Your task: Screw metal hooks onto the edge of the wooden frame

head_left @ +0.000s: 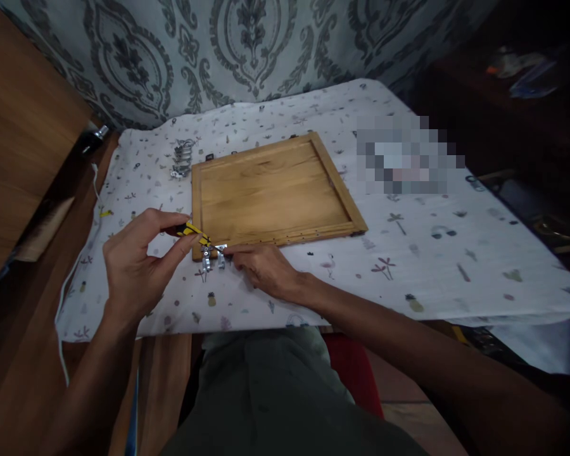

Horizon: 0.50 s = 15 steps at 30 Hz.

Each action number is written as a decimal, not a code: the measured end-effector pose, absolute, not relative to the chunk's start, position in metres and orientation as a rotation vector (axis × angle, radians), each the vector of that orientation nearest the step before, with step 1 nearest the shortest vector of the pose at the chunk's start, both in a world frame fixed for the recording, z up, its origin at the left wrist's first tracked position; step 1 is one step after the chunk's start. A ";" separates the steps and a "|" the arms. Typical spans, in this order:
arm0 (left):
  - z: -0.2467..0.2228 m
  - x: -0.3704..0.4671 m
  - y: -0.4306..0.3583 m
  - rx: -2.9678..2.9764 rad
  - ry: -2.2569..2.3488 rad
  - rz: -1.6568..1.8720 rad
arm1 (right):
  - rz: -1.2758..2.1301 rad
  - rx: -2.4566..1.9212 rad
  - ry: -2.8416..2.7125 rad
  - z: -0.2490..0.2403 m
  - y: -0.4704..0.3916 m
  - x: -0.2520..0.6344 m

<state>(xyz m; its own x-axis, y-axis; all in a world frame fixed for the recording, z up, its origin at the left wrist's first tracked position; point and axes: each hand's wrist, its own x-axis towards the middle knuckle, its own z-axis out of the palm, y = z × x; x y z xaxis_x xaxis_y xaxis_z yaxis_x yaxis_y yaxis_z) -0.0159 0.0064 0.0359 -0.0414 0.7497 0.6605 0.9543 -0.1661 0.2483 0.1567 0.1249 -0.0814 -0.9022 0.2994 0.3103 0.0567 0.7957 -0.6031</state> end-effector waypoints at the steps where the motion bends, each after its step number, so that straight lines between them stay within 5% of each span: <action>1: 0.036 -0.016 0.007 -1.950 -1.812 -1.021 | 0.851 -0.270 -2.590 -0.081 0.125 0.157; 15: 0.041 -0.027 0.008 -2.121 -1.878 -1.147 | 0.825 -0.259 -2.606 -0.077 0.125 0.159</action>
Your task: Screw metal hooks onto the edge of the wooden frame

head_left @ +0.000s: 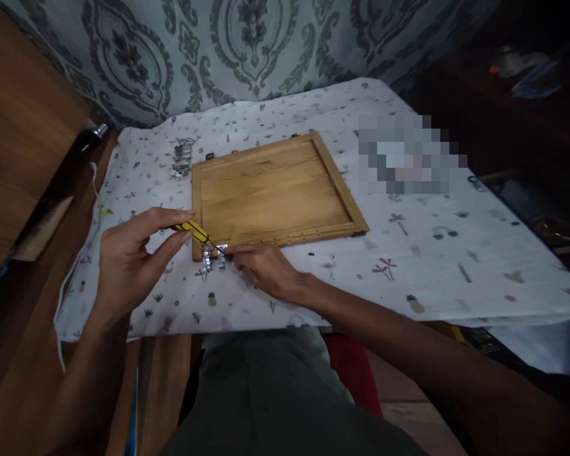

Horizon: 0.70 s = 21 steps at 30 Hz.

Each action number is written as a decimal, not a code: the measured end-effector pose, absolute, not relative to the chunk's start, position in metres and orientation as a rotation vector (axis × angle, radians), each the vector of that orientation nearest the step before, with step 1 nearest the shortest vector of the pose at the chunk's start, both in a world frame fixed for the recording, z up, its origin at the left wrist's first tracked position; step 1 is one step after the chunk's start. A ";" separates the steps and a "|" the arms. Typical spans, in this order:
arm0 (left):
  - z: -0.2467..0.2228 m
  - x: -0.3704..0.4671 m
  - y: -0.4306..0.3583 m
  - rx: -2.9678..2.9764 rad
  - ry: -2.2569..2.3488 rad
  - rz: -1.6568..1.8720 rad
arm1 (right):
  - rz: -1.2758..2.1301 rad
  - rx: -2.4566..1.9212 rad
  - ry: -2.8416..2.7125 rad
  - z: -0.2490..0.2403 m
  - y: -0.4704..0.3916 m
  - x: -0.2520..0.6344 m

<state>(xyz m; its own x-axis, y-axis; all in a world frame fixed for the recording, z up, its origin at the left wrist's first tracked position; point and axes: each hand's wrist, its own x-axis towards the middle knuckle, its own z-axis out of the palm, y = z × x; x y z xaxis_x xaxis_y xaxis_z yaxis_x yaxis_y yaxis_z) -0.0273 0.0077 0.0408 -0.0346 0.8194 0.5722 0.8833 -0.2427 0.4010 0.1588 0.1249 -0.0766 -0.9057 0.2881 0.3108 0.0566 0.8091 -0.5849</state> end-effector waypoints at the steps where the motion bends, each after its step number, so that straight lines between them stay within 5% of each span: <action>1: 0.041 -0.027 0.008 -2.136 -1.874 -1.139 | 0.835 -0.266 -2.609 -0.077 0.125 0.158; 21: 0.033 -0.019 0.003 -1.875 -1.846 -1.277 | 0.860 -0.298 -2.620 -0.074 0.124 0.159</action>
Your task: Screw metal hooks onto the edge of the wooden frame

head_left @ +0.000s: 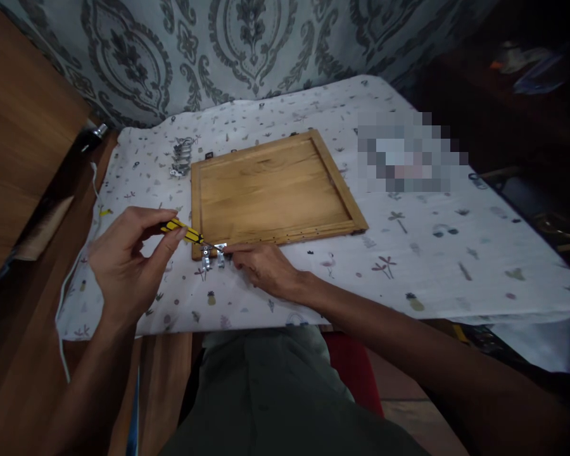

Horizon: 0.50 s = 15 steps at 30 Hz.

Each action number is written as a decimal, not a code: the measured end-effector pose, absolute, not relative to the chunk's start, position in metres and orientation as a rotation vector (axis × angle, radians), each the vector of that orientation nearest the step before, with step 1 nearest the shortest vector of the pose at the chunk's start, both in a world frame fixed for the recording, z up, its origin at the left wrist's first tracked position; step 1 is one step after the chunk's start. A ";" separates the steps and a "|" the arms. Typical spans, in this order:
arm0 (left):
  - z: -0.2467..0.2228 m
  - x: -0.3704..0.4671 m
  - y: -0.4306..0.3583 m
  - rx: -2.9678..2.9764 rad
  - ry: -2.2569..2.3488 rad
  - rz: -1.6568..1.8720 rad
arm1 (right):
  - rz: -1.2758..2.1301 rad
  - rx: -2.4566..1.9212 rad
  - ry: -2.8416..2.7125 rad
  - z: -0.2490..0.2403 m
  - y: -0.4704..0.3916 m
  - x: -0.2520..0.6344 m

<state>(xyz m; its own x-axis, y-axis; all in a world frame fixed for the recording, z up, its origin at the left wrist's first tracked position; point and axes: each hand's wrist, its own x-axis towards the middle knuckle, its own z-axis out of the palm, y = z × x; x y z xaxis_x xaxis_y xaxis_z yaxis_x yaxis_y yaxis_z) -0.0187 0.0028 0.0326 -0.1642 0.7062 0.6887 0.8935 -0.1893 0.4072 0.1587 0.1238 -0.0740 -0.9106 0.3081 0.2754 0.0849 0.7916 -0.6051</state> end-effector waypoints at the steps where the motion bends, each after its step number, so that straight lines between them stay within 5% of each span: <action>1: 0.032 -0.019 0.003 -1.881 -1.855 -1.270 | 0.859 -0.297 -2.624 -0.074 0.124 0.159; 15: 0.031 -0.017 0.002 -1.877 -1.879 -1.180 | 0.936 -0.305 -2.589 -0.076 0.125 0.158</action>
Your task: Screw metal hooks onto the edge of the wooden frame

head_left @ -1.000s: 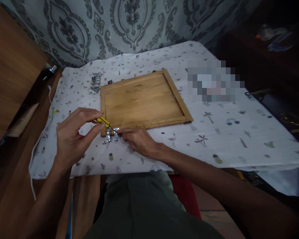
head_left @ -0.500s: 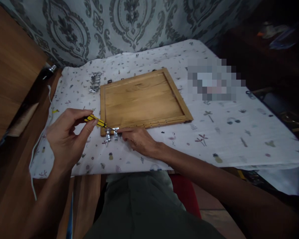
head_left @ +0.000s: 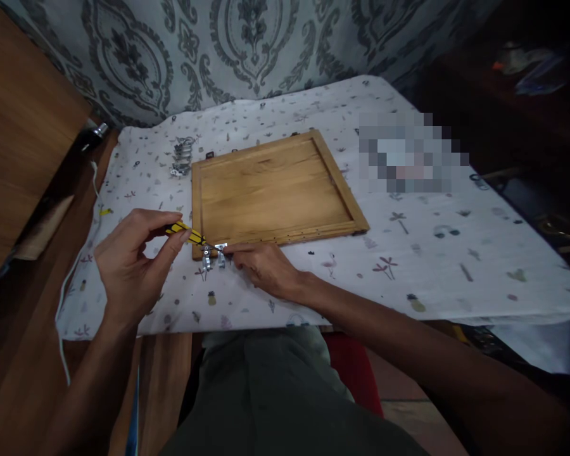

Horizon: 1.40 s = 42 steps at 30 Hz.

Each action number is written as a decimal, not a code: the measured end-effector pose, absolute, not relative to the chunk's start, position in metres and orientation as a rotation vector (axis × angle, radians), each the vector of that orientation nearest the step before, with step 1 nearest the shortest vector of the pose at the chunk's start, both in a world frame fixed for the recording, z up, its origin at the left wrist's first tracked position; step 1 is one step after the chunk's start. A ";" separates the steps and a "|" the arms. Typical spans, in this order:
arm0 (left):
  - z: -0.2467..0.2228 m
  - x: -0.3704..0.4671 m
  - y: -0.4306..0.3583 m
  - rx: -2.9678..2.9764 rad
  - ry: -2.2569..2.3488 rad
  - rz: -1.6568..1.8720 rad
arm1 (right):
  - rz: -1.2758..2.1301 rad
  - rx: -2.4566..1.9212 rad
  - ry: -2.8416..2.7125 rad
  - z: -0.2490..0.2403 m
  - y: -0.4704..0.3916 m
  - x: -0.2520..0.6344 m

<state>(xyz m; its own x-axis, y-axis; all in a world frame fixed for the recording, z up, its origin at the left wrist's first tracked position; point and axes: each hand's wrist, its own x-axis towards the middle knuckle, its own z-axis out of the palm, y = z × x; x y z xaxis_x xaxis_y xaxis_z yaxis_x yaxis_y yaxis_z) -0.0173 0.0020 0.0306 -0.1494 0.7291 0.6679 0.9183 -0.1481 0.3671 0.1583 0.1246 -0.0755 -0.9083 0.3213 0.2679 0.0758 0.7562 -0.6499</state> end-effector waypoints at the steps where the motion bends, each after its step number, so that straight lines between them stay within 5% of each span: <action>1: 0.030 -0.017 0.002 -1.879 -1.877 -1.176 | 0.934 -0.307 -2.591 -0.075 0.125 0.158; 42: 0.032 -0.021 0.007 -1.866 -1.914 -1.074 | 0.880 -0.266 -2.597 -0.076 0.125 0.159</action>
<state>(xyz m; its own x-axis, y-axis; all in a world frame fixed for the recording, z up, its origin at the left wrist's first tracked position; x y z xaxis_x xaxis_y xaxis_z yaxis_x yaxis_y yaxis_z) -0.0206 0.0066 0.0319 -0.1411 0.7499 0.6463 0.9423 -0.0984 0.3200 0.1588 0.1249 -0.0758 -0.9081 0.2961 0.2959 0.0552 0.7854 -0.6166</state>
